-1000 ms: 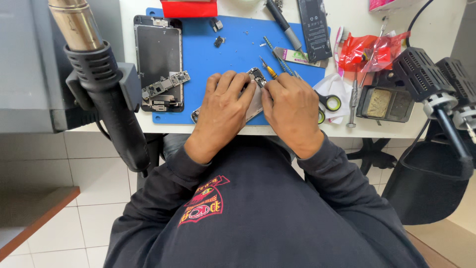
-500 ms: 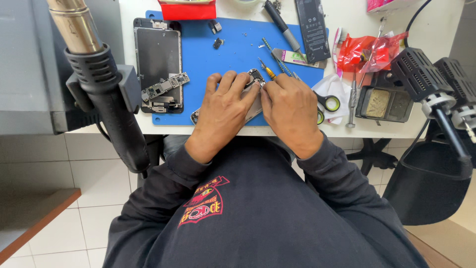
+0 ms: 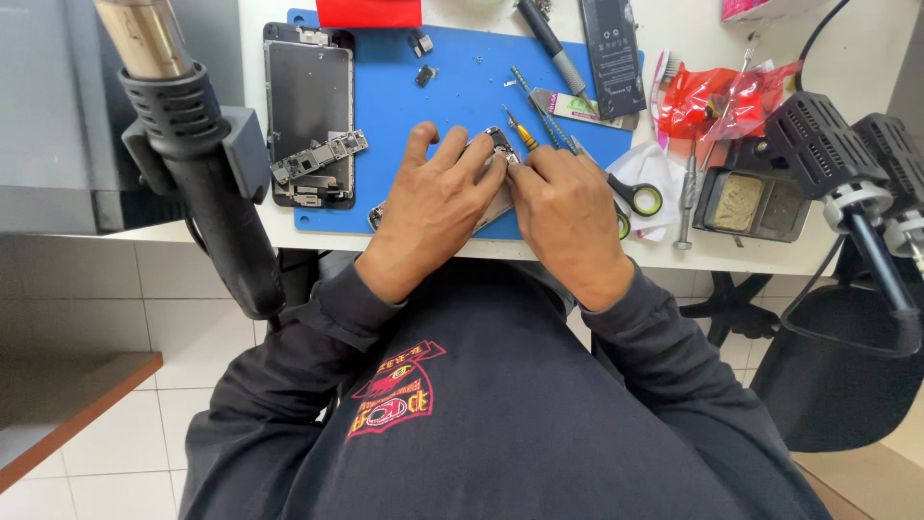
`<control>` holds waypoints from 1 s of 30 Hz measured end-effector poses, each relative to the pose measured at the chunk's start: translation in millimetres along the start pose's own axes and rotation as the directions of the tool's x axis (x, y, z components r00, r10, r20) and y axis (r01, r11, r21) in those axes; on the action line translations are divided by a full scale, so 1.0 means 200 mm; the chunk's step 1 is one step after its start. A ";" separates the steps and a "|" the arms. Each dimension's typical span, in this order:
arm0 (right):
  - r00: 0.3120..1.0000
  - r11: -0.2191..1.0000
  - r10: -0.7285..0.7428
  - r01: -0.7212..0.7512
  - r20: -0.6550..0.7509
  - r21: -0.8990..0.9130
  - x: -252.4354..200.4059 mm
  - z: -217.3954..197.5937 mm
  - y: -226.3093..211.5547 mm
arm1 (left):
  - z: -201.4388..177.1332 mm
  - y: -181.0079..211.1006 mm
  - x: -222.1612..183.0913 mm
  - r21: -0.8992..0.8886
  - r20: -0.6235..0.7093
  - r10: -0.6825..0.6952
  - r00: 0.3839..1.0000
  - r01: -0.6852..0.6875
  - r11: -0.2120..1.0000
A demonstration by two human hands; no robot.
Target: The person uses a small screwdriver to remove and install screws on a disassembled smartphone chassis. They repeatedly pick up screws from the mat, align them, and tighten them into the phone frame while holding the device steady.
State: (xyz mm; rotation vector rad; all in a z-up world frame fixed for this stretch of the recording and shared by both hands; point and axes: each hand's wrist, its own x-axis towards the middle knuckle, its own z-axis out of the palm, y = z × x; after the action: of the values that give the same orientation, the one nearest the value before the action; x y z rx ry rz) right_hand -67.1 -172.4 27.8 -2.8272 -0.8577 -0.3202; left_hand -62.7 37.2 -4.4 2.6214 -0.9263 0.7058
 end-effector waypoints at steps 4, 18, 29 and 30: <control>1.000 0.999 -0.007 0.008 -0.012 0.046 -0.02 0.03 0.04 | -0.01 0.00 0.00 0.008 -0.005 0.010 1.000 -0.010 1.000; 0.995 0.900 0.093 -0.070 -0.033 0.431 0.00 -0.12 0.04 | -0.04 -0.01 0.01 -0.032 -0.024 -0.016 1.000 0.015 0.999; 0.958 0.592 0.271 -0.244 0.095 0.768 0.01 -0.09 0.05 | -0.03 0.01 0.06 -0.253 0.000 -0.217 0.976 0.210 0.944; 0.944 0.519 0.303 -0.280 0.132 0.807 0.01 -0.10 0.06 | -0.02 0.01 0.07 -0.299 0.008 -0.230 0.973 0.222 0.928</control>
State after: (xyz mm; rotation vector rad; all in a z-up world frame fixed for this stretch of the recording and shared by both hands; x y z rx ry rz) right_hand -61.2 -184.9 45.8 -1.9883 -0.3348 0.0985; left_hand -56.9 31.1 6.8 2.3910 -0.6484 0.4979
